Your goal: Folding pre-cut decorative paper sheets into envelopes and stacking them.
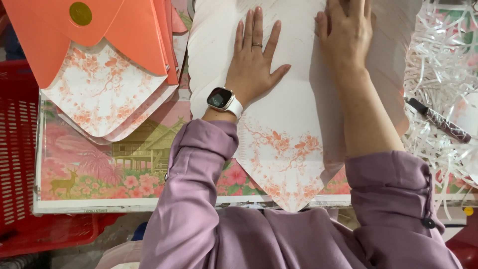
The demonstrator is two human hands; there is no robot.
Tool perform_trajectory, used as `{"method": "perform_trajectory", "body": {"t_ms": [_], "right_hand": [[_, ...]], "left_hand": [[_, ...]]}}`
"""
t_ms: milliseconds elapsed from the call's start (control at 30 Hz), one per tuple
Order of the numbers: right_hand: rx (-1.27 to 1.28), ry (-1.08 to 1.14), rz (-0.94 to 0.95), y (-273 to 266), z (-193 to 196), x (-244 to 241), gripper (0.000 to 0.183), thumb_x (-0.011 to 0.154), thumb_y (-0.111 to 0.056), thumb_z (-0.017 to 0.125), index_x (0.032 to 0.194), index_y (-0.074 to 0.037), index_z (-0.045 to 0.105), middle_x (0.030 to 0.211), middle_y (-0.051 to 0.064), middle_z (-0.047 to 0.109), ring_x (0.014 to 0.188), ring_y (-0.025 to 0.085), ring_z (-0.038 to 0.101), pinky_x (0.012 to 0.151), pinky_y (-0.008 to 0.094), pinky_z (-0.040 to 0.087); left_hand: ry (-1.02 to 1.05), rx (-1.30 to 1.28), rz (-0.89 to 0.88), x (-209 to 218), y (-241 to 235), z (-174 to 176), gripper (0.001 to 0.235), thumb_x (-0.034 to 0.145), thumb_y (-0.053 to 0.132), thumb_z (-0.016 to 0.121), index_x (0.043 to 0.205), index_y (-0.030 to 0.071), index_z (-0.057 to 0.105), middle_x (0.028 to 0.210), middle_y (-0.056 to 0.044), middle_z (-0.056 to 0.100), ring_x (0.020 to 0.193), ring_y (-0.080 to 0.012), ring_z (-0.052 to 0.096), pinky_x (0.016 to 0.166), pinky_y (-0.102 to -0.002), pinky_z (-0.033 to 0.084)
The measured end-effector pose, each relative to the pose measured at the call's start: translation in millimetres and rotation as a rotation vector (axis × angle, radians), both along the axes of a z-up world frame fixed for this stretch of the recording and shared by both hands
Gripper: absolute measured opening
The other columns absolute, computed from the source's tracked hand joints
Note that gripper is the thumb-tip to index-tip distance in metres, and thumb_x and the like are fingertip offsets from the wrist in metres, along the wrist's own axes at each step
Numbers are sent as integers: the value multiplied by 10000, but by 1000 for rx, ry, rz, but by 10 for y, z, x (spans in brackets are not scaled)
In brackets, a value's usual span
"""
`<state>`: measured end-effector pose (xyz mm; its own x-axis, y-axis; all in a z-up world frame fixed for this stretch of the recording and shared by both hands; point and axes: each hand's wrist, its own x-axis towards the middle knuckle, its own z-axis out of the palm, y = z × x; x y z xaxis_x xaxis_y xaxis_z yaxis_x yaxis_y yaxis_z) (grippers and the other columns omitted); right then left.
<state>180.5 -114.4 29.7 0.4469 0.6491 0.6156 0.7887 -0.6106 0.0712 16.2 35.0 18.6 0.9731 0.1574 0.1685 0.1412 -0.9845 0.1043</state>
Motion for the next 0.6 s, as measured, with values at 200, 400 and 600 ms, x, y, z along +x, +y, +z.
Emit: {"method": "perform_trajectory", "body": {"t_ms": [200,400,600], "right_hand": [[2,-85,87,-40,-16,-148,231,971,-80,679,1170,37,668,1235,176,492,1043,363,546,817,463,536],[-6,-8,119,-33,97,-281,192,970,-31,656,1136,64,666,1177,185,535,954,372,531,852,472,460],[13,64,77,-43,-3,-189,225,929,-111,702,1106,28,685,1184,170,523,981,367,508,753,491,483]], "left_hand": [[-7,-25,-26,-53,-28,9,775,1096,622,452,1551,94,113,1499,-304,-46,1443,-434,1,1229,-536,67],[-11,-47,-26,-47,-33,-24,779,1091,614,477,1549,90,127,1499,-307,-33,1440,-440,7,1223,-536,60],[-8,-18,-18,-103,-58,-68,793,1095,634,485,1550,97,120,1501,-306,-34,1445,-430,13,1229,-537,82]]}}
